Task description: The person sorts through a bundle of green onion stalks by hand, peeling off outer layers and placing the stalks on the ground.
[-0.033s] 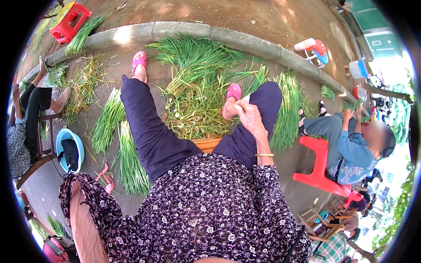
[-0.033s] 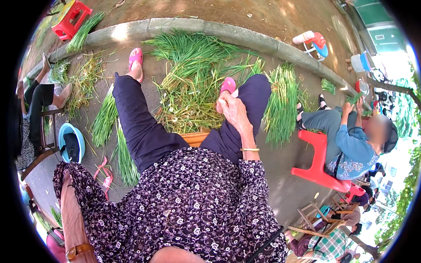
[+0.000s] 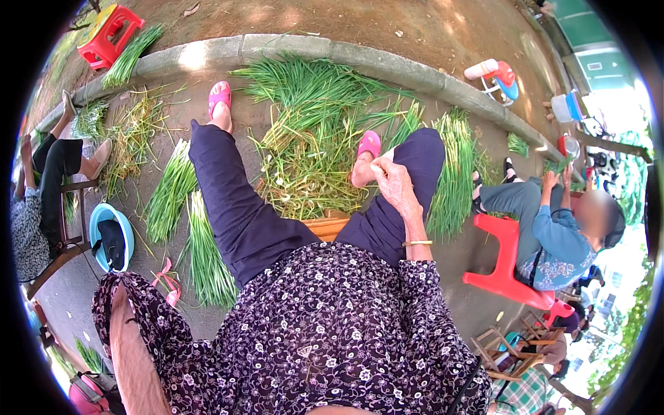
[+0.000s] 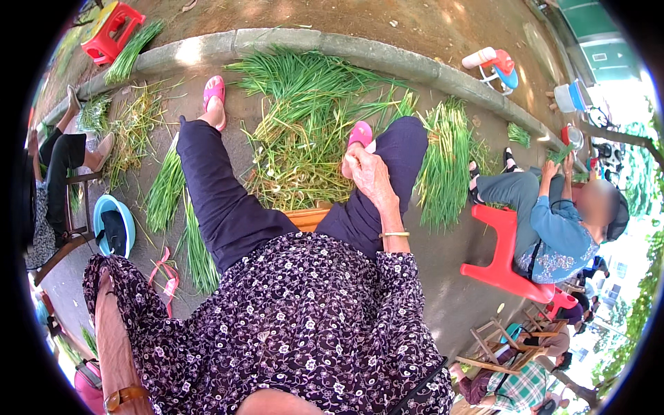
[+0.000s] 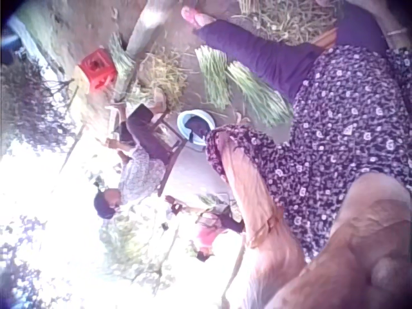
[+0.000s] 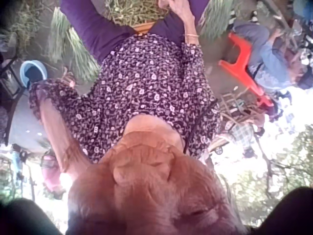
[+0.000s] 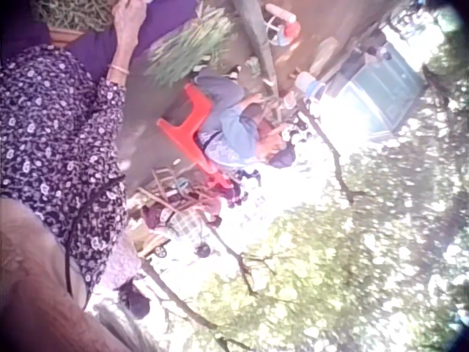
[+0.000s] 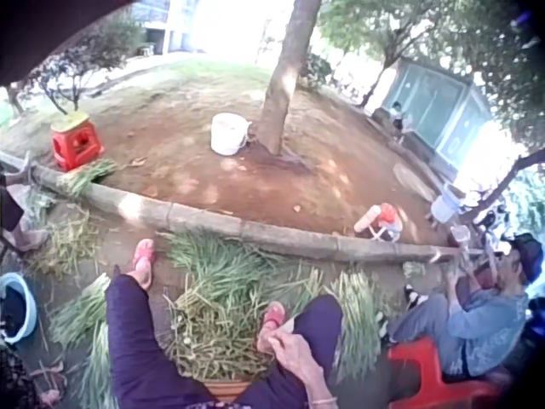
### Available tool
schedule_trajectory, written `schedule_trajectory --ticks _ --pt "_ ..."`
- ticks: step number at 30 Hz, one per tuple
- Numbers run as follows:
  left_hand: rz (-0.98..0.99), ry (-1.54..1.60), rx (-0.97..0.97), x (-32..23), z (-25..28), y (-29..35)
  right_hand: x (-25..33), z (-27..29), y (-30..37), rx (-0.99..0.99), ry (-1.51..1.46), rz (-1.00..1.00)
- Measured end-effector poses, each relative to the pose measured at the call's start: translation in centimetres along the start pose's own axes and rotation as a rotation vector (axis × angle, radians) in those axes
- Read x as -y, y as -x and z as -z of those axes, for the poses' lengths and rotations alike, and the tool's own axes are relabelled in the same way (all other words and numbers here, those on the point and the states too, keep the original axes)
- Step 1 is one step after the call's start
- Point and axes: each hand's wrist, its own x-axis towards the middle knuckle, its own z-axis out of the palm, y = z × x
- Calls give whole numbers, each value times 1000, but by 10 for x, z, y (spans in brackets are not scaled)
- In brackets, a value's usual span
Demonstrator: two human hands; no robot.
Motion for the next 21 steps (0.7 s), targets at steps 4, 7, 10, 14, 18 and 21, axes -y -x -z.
schedule_trajectory --ticks 4,7,10,14,18,21 --pt "0 4 3 -1 -8 1 -11 -2 0 -30 -32 -2" --pt "5 -13 -3 2 -9 1 -9 -4 0 -69 -49 -13" --pt "19 -33 -6 9 -10 1 -7 -4 -5 -86 -58 -35" --pt "122 -25 -7 31 -29 12 -12 11 -14 -265 -69 -12" --pt "644 -274 415 86 -63 61 -11 35 -26 -480 -83 -110" --pt "868 -178 768 168 -93 168 -20 40 -28 -599 -205 -243"
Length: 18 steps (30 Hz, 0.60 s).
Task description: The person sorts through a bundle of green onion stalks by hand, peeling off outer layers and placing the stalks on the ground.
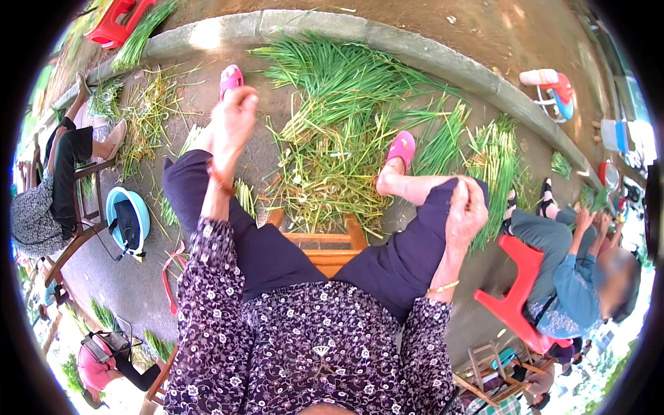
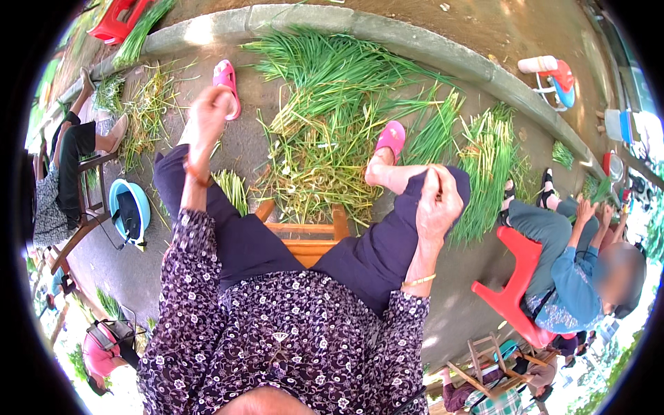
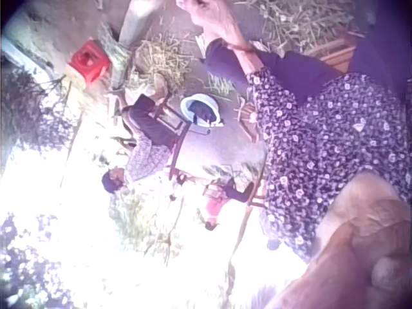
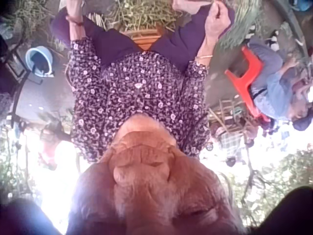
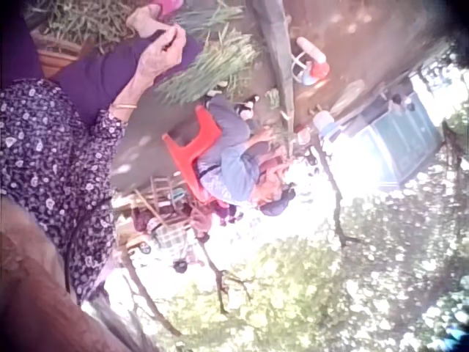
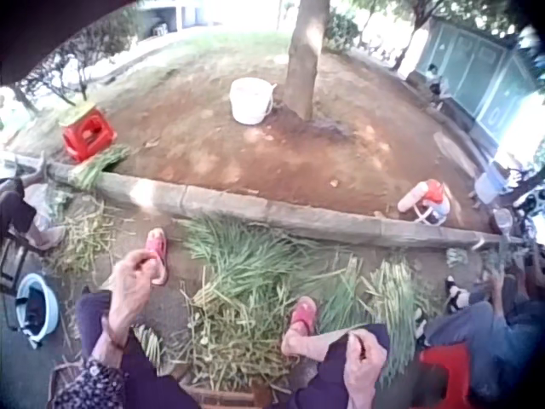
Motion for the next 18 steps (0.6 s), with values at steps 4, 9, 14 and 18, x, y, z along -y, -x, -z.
schedule_trajectory --ticks 4,9,14,18 --pt "0 -202 336 123 -94 -4 -2 -2 -4 -62 -177 -107" --pt "247 -660 754 188 -160 9 -3 5 -2 -96 -204 -76" --pt "283 -604 725 219 -183 11 -1 8 0 -74 -175 -28" --pt "219 -485 640 230 -201 11 -3 8 -2 -27 -145 23"
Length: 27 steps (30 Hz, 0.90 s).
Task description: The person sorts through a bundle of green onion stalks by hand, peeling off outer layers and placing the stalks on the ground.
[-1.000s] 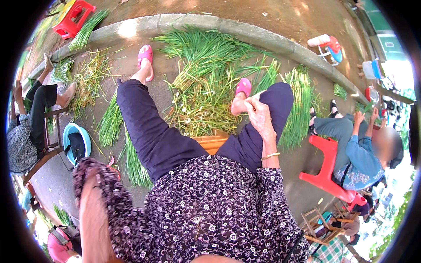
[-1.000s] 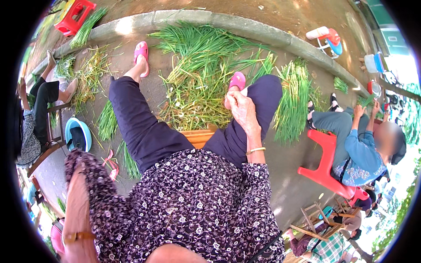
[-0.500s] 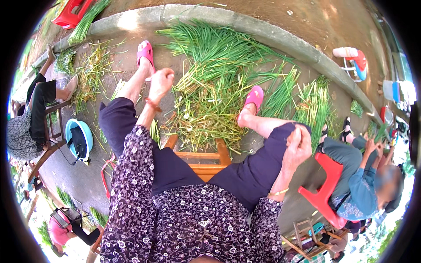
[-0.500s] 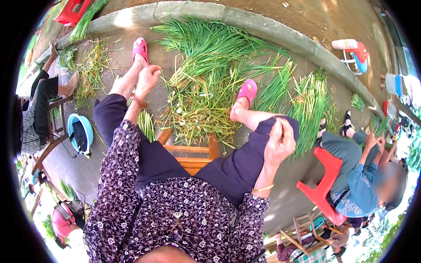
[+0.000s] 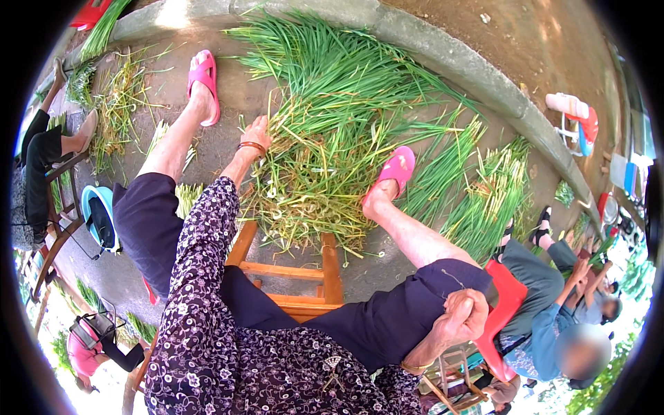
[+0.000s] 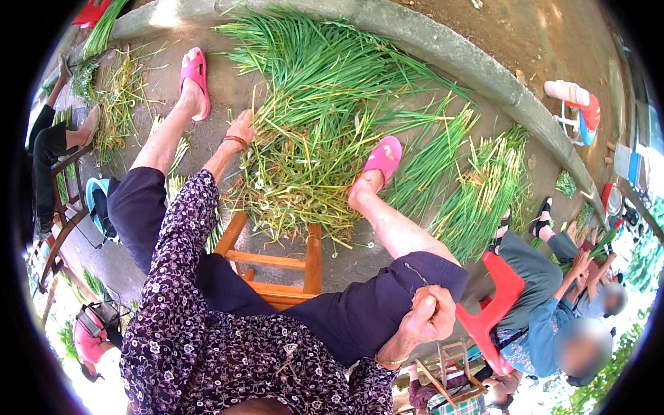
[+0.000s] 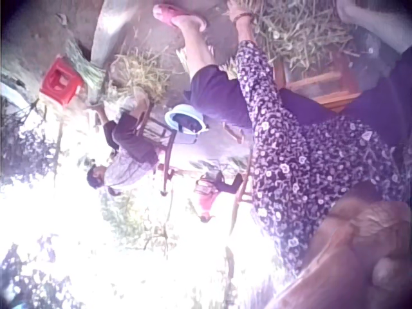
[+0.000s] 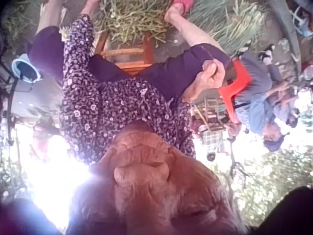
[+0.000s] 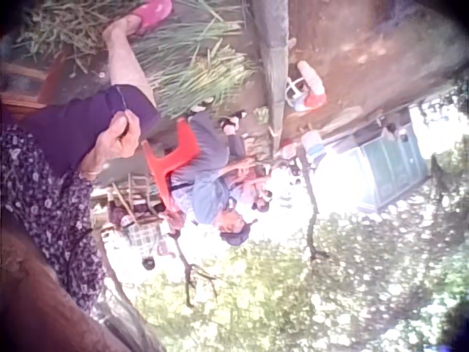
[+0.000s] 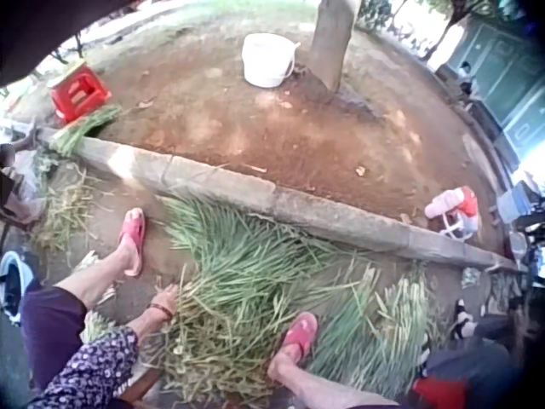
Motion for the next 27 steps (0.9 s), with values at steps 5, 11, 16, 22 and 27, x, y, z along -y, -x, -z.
schedule_trajectory --ticks 5,11,16,22,27 --pt "22 122 19 -10 -4 -14 5 -4 -2 15 24 13" --pt "-6 150 -40 -18 -3 -13 4 -2 -3 42 33 15" --pt "-15 117 -110 -18 2 -6 3 -2 -2 38 48 14" --pt "30 353 -178 -3 -5 -1 4 -3 -1 48 7 -35" --pt "-14 405 -342 -16 0 -1 13 -5 0 31 78 -44"
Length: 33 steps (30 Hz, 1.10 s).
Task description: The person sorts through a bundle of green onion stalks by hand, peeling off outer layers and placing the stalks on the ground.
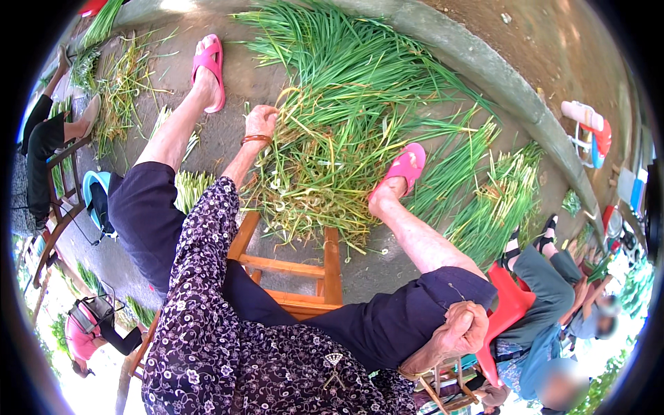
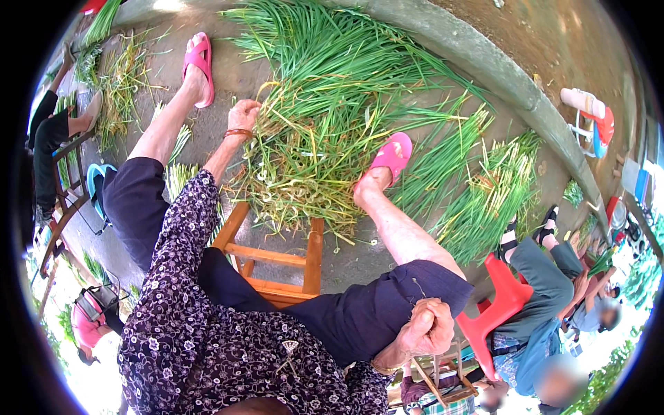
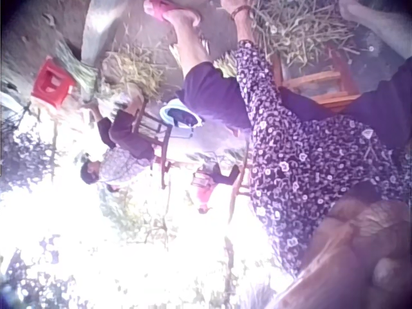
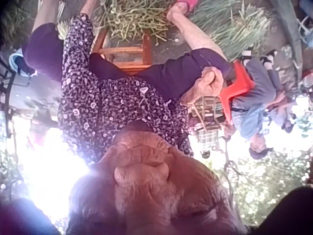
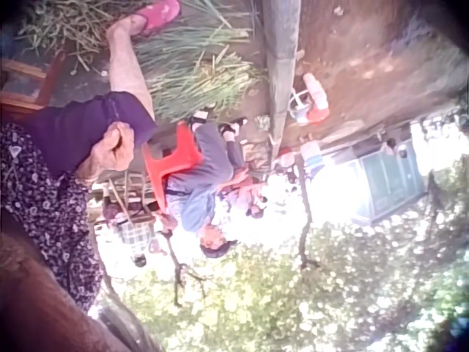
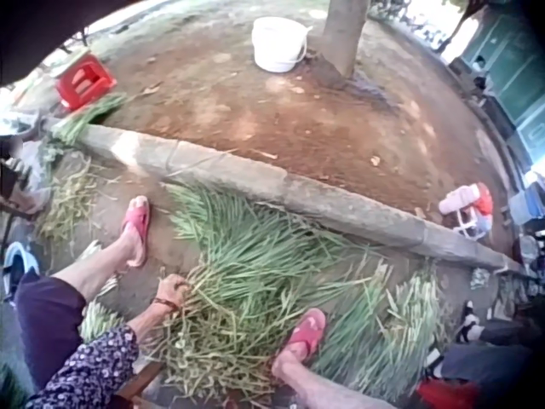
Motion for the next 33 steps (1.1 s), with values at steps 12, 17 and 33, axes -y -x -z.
schedule_trajectory --ticks 12,17,33 --pt "666 905 98 -32 21 34 -1 -7 1 -20 -42 7" --pt "752 832 375 -77 27 19 5 2 6 -34 39 -41" --pt "1060 422 1207 -67 -55 194 -3 -2 0 20 27 36"
